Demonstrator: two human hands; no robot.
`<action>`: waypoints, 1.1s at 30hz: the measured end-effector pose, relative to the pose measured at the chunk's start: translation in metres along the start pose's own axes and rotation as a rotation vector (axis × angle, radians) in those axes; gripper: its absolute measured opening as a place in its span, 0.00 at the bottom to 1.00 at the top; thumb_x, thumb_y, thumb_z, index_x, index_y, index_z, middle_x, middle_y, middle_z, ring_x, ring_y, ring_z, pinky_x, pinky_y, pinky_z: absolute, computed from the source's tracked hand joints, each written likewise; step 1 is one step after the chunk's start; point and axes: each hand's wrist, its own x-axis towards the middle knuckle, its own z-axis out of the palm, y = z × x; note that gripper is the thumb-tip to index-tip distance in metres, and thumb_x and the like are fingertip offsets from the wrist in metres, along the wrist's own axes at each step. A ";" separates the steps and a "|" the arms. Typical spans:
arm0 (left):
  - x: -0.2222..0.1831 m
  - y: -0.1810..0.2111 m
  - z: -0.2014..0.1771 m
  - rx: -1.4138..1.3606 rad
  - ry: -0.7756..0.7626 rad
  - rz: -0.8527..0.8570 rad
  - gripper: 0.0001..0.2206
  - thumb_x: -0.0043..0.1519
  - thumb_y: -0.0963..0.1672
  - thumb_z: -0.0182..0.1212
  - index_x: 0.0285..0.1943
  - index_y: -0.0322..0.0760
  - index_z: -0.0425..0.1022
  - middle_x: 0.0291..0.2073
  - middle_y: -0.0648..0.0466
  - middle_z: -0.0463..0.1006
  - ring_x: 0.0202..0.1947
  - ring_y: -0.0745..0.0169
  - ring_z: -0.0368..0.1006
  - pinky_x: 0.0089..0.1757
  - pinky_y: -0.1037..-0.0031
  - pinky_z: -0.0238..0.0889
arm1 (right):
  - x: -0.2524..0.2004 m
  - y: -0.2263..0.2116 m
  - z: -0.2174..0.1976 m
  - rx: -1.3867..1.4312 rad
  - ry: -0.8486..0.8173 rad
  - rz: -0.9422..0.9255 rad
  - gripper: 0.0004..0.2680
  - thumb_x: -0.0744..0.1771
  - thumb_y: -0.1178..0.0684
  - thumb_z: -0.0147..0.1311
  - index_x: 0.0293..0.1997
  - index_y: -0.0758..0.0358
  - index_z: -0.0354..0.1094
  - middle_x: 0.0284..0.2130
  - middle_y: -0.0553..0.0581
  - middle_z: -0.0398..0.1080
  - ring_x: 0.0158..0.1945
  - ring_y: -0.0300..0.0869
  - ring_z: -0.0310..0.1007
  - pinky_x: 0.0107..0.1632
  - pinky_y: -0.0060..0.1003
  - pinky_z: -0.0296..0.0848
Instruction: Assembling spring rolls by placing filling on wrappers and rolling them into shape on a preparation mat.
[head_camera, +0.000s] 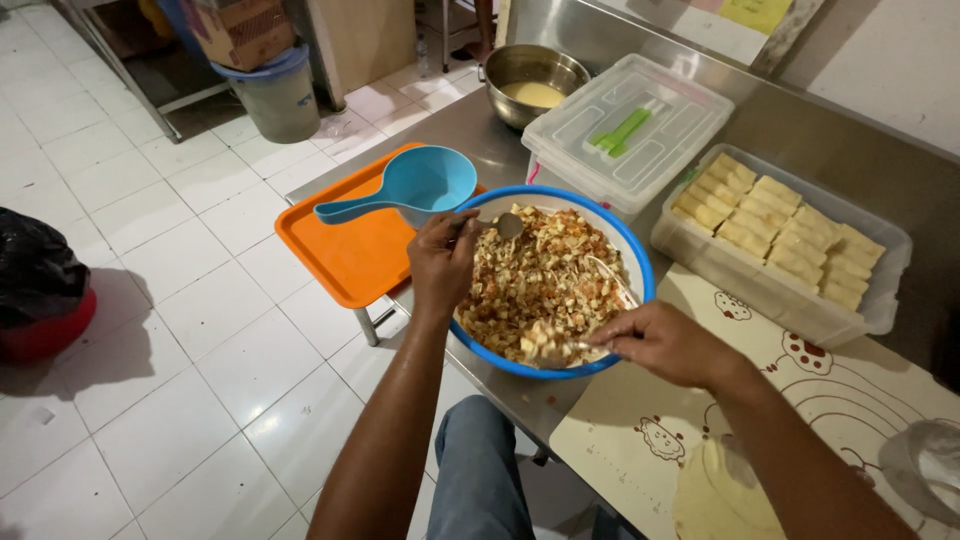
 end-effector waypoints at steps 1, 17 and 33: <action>0.000 0.002 -0.001 -0.003 -0.005 0.002 0.06 0.64 0.37 0.63 0.44 0.25 0.84 0.36 0.38 0.82 0.36 0.42 0.82 0.29 0.65 0.76 | -0.003 -0.004 -0.005 0.001 0.006 0.001 0.11 0.63 0.61 0.56 0.44 0.68 0.84 0.20 0.62 0.77 0.26 0.45 0.73 0.35 0.40 0.73; -0.001 -0.002 -0.001 0.028 0.061 0.035 0.06 0.64 0.37 0.63 0.45 0.27 0.85 0.36 0.38 0.83 0.34 0.44 0.82 0.29 0.63 0.75 | 0.000 -0.018 0.006 -0.125 0.538 -0.276 0.14 0.69 0.58 0.48 0.61 0.53 0.73 0.29 0.54 0.70 0.26 0.37 0.67 0.32 0.31 0.69; -0.001 -0.005 -0.001 0.002 0.049 -0.017 0.07 0.65 0.38 0.63 0.48 0.32 0.85 0.36 0.43 0.83 0.35 0.50 0.82 0.30 0.67 0.77 | 0.050 0.024 0.020 -0.978 0.385 0.044 0.10 0.68 0.44 0.46 0.53 0.39 0.70 0.41 0.47 0.73 0.43 0.47 0.81 0.44 0.45 0.81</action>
